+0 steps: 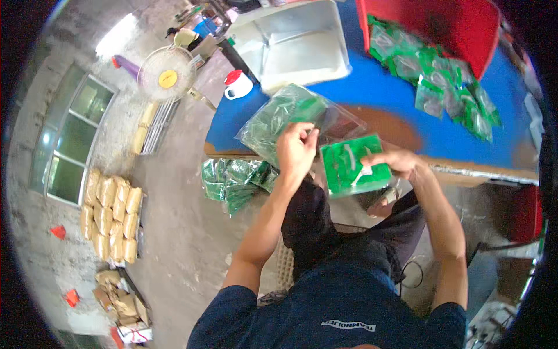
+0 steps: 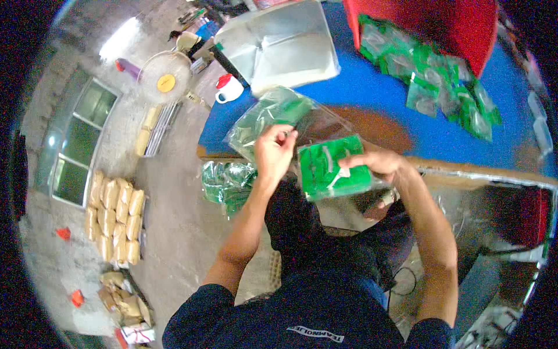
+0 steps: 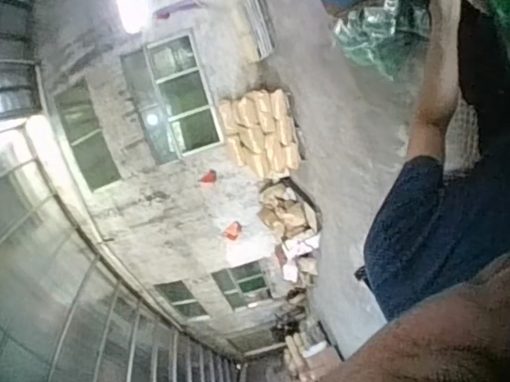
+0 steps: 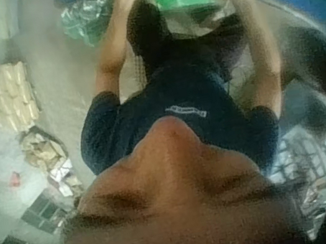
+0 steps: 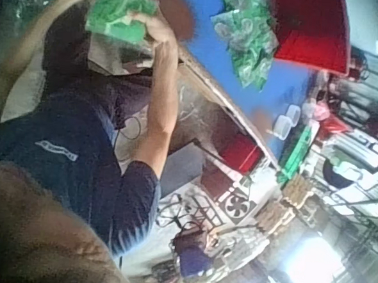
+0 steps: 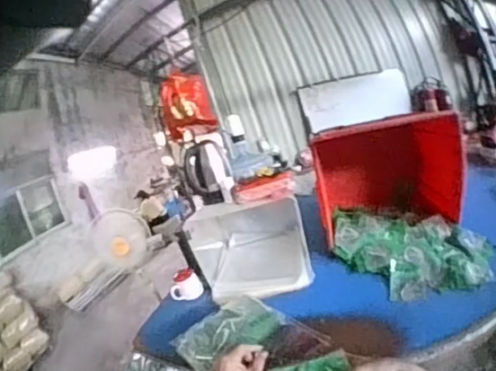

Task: Packing several small green plastic bags into a larger clear plastic bag.

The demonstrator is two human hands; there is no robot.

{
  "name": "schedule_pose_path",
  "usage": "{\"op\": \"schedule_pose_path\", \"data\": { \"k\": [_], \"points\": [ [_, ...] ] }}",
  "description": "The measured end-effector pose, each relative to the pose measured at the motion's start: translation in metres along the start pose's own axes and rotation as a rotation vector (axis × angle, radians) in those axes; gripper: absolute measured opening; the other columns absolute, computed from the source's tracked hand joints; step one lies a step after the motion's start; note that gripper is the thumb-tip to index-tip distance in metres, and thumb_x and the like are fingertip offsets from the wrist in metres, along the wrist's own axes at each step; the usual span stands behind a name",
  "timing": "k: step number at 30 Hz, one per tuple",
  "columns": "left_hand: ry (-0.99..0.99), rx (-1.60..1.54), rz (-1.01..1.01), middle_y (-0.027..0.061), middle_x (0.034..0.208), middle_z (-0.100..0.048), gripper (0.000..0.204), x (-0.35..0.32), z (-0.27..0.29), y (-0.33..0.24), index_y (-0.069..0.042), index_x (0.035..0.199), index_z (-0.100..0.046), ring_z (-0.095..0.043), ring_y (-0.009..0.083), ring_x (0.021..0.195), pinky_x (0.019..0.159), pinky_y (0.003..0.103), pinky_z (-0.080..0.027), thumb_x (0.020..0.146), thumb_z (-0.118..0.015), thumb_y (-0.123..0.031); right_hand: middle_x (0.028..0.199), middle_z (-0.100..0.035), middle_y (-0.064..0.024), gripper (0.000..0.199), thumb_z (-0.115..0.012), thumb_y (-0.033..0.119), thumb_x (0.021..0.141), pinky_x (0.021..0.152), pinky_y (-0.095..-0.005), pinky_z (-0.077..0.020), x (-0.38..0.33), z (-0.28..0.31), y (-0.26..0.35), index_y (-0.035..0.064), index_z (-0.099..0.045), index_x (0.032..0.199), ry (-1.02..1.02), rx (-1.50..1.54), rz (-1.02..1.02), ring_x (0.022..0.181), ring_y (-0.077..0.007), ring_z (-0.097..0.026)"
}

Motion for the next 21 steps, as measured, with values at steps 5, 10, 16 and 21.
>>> {"op": "schedule_pose_path", "data": {
  "k": [5,10,16,21],
  "points": [
    [0.013,-0.025,-0.012,0.0024,0.068,-0.056,0.015,0.016,0.016,-0.012,-0.004,0.092,-0.071,-0.050,0.0094,0.057,0.053,0.026,-0.043,0.079,-0.078,-0.003,0.120,-0.068,-0.0082,0.061,-0.081,0.019,0.079,0.093,-0.0357,-0.0553,0.021,0.013,0.007,0.0048,-0.055,0.132,0.126,0.014,-0.176,0.103,-0.0196,-0.067],
    [0.074,0.112,-0.109,0.0059,0.068,-0.057,0.014,0.019,0.018,-0.025,-0.004,0.088,-0.072,-0.054,0.0158,0.056,0.054,0.030,-0.045,0.076,-0.079,-0.006,0.113,-0.070,-0.0077,0.047,-0.080,0.023,0.081,0.089,-0.0359,-0.0573,0.040,0.019,0.005,0.0065,-0.062,0.122,-0.058,0.224,-0.125,0.098,-0.0174,-0.069],
    [0.118,0.158,-0.100,0.0065,0.069,-0.058,0.012,0.030,0.023,-0.031,-0.004,0.087,-0.072,-0.054,0.0168,0.056,0.054,0.031,-0.045,0.077,-0.078,-0.007,0.096,-0.072,-0.0079,0.034,-0.076,0.019,0.082,0.067,-0.0390,-0.0601,0.049,-0.010,-0.006,0.0060,-0.067,0.112,-0.566,0.329,0.263,0.074,-0.0196,-0.070],
    [0.112,0.140,-0.127,0.0052,0.069,-0.057,0.012,0.030,0.022,-0.027,-0.004,0.088,-0.072,-0.054,0.0138,0.056,0.054,0.030,-0.046,0.077,-0.078,-0.005,0.103,-0.070,-0.0121,0.042,-0.080,0.020,0.077,0.076,-0.0402,-0.0579,0.066,-0.031,-0.006,0.0029,-0.066,0.113,-0.478,0.200,0.250,0.088,-0.0232,-0.068]
  ]
}}
Point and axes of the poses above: each hand's wrist, its own x-axis towards the middle knuckle, its own z-axis out of the back of the hand, y = z × x, the point moved 1 cm from there along x, towards the middle knuckle
